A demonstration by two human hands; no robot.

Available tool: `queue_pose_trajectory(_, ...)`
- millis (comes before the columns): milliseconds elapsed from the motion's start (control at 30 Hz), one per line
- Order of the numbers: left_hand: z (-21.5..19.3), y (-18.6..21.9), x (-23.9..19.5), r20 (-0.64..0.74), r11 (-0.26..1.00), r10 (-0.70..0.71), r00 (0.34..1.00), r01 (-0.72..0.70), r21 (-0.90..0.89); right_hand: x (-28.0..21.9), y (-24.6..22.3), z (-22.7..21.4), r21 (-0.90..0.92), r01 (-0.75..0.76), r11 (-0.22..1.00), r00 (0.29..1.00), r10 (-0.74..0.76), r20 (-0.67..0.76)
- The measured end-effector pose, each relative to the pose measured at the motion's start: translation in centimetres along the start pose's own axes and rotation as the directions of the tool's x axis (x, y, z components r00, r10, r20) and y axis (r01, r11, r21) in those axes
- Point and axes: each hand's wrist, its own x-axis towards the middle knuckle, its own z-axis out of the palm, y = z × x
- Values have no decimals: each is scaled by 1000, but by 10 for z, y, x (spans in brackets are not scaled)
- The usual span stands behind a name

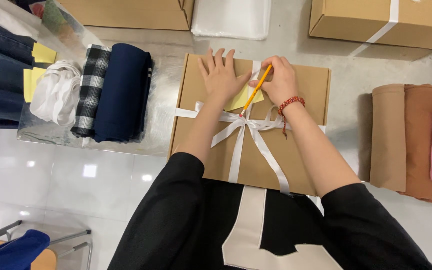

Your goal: The person wraps a cardboard box with a white ribbon, tying it into a bow on top. They then pick up a yellow sticky note and a pencil, write on the note, and place it on the box.

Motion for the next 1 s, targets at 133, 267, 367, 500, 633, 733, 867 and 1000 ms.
queue_pose_trajectory(133, 8, -8, 1, -128, 998, 62, 990, -59, 31, 17, -6, -5, -116, -99, 988, 987, 112, 115)
queue_pose_trajectory(267, 7, -7, -1, -123, 998, 59, 991, -56, 34, 33, 9, -2, -191, -66, 979, 982, 98, 161)
queue_pose_trajectory(367, 19, -12, 2, -223, 996, 85, 971, -84, 14, 36, 8, -2, -197, -143, 970, 973, 175, 153)
queue_pose_trajectory(500, 18, -18, 1, -186, 989, 148, 971, -141, 49, 42, 16, 8, -308, -114, 945, 979, 160, 127)
queue_pose_trajectory(633, 12, -16, -2, -92, 987, 159, 983, -158, 14, 42, -13, -2, -428, -131, 894, 953, 232, 194)
queue_pose_trajectory(733, 19, -23, -1, -272, 965, 260, 926, -237, 115, 55, -2, 6, -401, -244, 883, 927, 334, 172)
queue_pose_trajectory(867, 14, -24, -2, -233, 965, 259, 937, -240, 105, 61, -21, -2, -411, -320, 853, 892, 418, 174)
queue_pose_trajectory(1000, 15, -26, -3, -313, 948, 315, 896, -280, 152, 68, -45, -13, -533, -345, 772, 804, 537, 256)
